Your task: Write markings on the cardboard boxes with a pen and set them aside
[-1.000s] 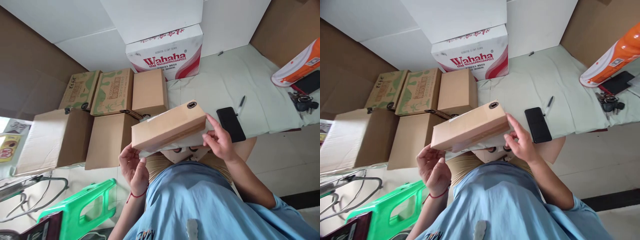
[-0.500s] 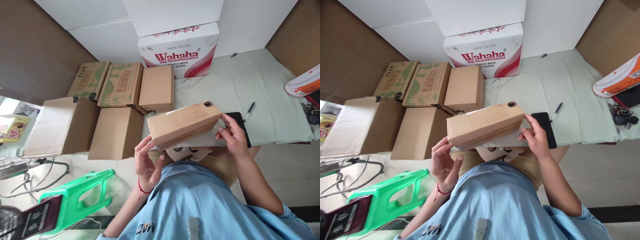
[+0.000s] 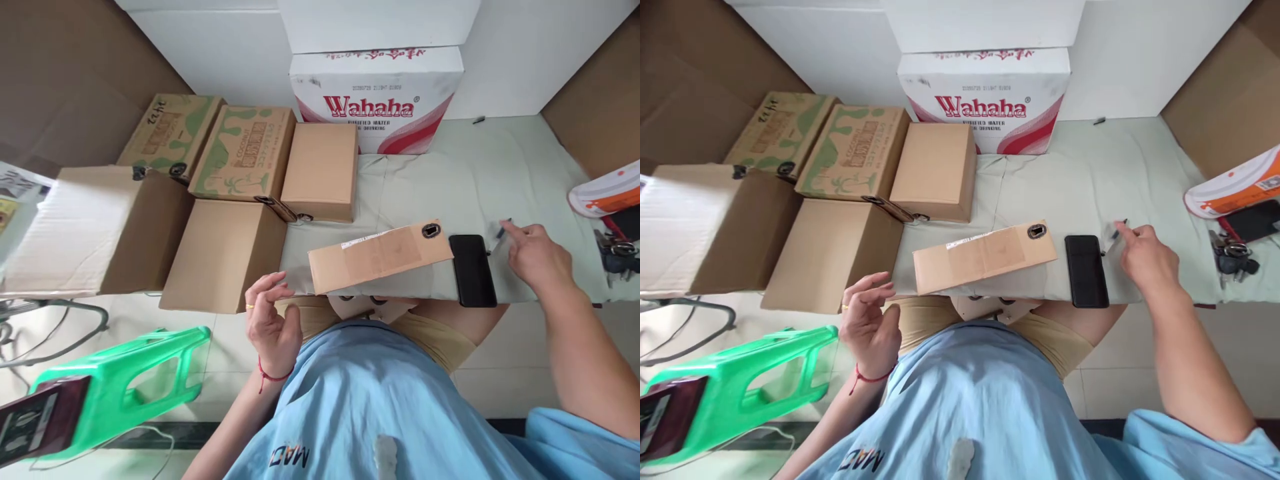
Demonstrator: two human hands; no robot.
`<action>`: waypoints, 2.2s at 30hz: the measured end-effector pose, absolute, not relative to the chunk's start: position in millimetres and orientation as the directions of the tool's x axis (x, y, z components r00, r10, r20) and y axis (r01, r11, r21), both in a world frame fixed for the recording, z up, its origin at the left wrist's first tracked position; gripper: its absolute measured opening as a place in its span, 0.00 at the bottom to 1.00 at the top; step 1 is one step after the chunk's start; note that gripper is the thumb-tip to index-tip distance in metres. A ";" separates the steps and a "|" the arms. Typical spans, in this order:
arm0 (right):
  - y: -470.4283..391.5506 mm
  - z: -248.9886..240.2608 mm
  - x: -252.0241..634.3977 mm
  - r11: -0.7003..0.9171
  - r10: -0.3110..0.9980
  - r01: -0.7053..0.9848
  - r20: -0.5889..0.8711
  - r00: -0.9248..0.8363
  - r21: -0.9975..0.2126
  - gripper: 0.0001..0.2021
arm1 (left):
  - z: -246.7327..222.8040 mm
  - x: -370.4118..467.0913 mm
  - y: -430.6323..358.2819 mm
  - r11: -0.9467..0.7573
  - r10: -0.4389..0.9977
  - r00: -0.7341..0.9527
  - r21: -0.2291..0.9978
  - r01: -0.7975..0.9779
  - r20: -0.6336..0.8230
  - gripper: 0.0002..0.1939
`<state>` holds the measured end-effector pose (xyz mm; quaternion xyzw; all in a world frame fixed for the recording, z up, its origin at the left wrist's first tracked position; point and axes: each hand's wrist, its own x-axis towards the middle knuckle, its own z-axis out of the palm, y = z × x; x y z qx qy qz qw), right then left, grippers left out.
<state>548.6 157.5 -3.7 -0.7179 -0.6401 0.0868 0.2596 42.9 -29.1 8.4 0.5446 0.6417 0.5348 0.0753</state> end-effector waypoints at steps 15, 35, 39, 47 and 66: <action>190.9 24.7 547.9 0.062 0.970 0.974 -0.216 -0.110 -0.217 0.17 | 69.4 117.6 29.7 -0.611 0.732 0.394 0.280 0.741 0.556 0.11; 111.7 80.4 331.2 0.230 0.970 0.102 0.236 0.050 -0.968 0.16 | 62.2 85.4 33.6 -0.470 0.881 0.447 0.192 0.861 0.152 0.33; 122.1 61.6 316.5 0.282 0.952 0.149 0.296 0.080 -0.948 0.16 | 59.6 85.5 28.3 -0.464 0.881 0.426 0.202 0.862 0.204 0.31; 104.4 49.6 321.2 0.229 0.923 0.469 0.343 0.173 -0.853 0.06 | 57.2 83.6 30.8 -0.445 0.895 0.413 0.281 0.850 0.168 0.34; 105.6 57.3 313.6 0.288 0.900 0.655 0.430 0.063 -0.698 0.06 | 60.8 85.3 33.4 -0.449 0.893 0.416 0.285 0.847 0.171 0.32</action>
